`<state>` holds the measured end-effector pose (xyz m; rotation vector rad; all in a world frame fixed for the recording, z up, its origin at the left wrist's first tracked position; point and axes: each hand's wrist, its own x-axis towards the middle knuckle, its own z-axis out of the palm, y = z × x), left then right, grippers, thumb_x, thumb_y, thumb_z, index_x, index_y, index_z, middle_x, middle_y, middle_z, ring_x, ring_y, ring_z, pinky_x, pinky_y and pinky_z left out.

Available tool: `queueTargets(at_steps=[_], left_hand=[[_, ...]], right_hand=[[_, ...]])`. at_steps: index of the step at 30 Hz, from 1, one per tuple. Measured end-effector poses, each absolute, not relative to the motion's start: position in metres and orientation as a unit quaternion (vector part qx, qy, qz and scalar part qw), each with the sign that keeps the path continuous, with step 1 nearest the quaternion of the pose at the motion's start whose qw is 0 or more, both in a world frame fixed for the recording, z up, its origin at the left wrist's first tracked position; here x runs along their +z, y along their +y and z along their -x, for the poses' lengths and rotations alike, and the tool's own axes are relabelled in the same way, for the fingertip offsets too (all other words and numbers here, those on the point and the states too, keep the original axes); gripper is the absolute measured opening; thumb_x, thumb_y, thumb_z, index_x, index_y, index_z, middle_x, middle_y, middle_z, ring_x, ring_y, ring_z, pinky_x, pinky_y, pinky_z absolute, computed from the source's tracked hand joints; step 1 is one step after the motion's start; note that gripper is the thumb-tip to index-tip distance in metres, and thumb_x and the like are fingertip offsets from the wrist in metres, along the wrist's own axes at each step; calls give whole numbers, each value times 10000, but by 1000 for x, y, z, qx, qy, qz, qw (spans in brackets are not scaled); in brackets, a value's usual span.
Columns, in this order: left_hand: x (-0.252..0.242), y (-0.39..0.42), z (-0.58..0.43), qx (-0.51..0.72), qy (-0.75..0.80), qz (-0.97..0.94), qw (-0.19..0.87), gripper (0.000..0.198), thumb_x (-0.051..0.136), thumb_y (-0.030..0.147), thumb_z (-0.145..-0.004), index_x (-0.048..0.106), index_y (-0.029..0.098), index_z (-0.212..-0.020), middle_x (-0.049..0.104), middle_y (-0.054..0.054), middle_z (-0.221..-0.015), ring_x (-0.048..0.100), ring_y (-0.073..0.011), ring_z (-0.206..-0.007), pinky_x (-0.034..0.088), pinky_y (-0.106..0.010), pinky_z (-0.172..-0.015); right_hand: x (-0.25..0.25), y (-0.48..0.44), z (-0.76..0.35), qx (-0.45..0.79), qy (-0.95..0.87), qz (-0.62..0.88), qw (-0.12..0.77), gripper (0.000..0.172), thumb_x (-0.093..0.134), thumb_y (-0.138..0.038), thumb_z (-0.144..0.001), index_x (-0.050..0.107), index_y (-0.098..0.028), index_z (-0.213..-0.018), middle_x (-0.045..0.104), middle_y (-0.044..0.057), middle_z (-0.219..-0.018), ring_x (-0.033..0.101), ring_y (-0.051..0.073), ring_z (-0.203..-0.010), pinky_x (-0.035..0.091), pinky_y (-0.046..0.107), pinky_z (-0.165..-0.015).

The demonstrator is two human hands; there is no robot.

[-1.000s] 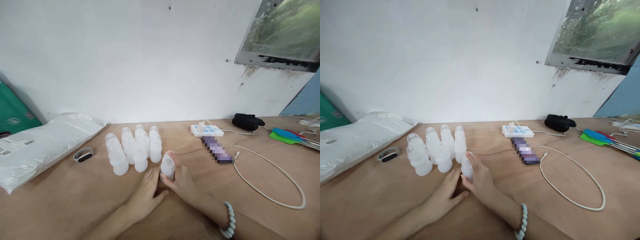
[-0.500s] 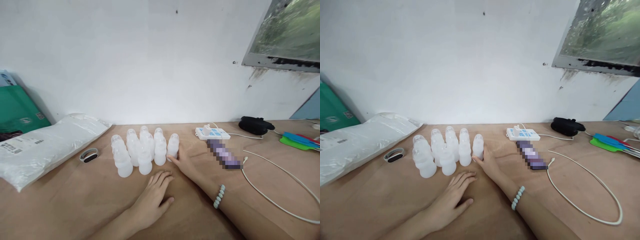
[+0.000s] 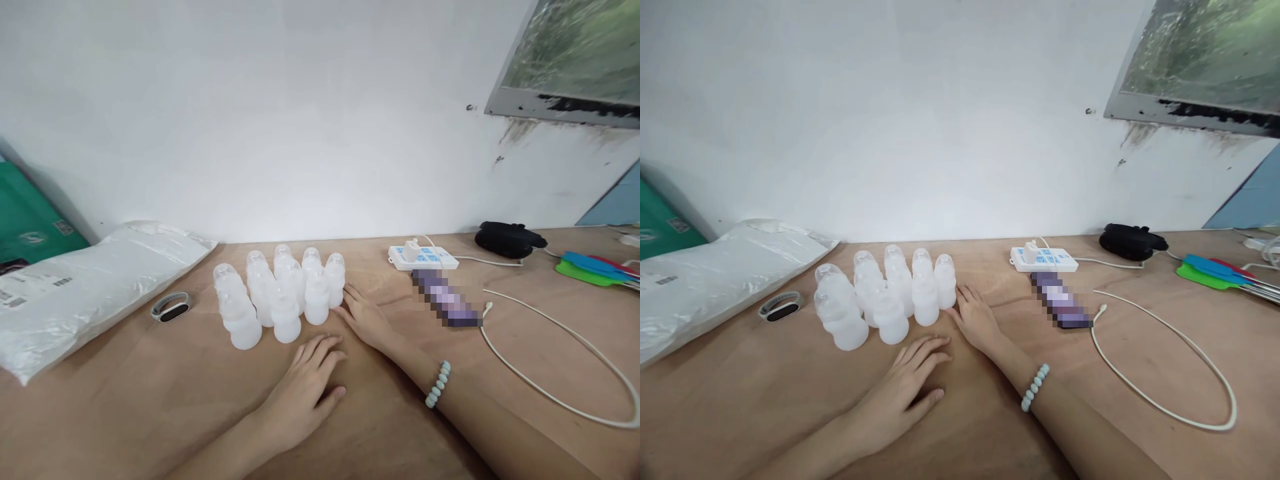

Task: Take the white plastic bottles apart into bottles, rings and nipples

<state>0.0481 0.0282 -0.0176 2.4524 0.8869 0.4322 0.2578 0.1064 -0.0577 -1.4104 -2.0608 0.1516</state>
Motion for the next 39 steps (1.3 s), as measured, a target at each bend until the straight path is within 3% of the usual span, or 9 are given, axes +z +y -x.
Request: queueTargets(at_steps=[7,18,23,29,39], left_hand=[[-14,28,-46,159,316,-902,248,323,577,203,-896,573,240,-1217,458,-89,-1478,373,-327,-1377,360,-547,-1112],[-8,36,-38,137,272,-923,236,356,581,260,-918,563,260,-1273,454,-78,-1485,381,-309,-1362,339,-504,-1122],[-5,40,-35,117,265,-930,225,371,576,275,-923,555,260,-1293,446,-78,-1497,381,-307,-1363,326,-499,-1126],[-4,42,-34,109,265,-932,223,375,576,268,-922,554,254,-1297,456,-77,-1495,391,-304,-1363,322,-486,-1131],[-2,39,-36,103,259,-942,187,321,564,225,-928,578,203,-1249,493,-97,-1456,414,-300,-1337,357,-469,-1111]], right_hand=[[-63,99,-268,28,-798,539,269,503,433,-330,-969,503,-88,-1405,491,187,-1469,388,307,-1410,328,536,-1157],[-63,66,-287,19,-812,530,246,527,447,-304,-956,432,-183,-1468,470,115,-1502,377,270,-1423,364,535,-1146],[-55,66,-286,26,-815,524,246,486,510,-270,-924,509,-156,-1396,510,151,-1458,442,302,-1371,401,554,-1109],[-47,63,-284,32,-829,494,258,320,514,-165,-909,612,-156,-1213,609,137,-1321,535,267,-1268,455,502,-1065],[-42,59,-278,49,-842,466,267,290,531,-83,-872,613,-172,-1135,636,130,-1244,581,261,-1178,495,460,-1008]])
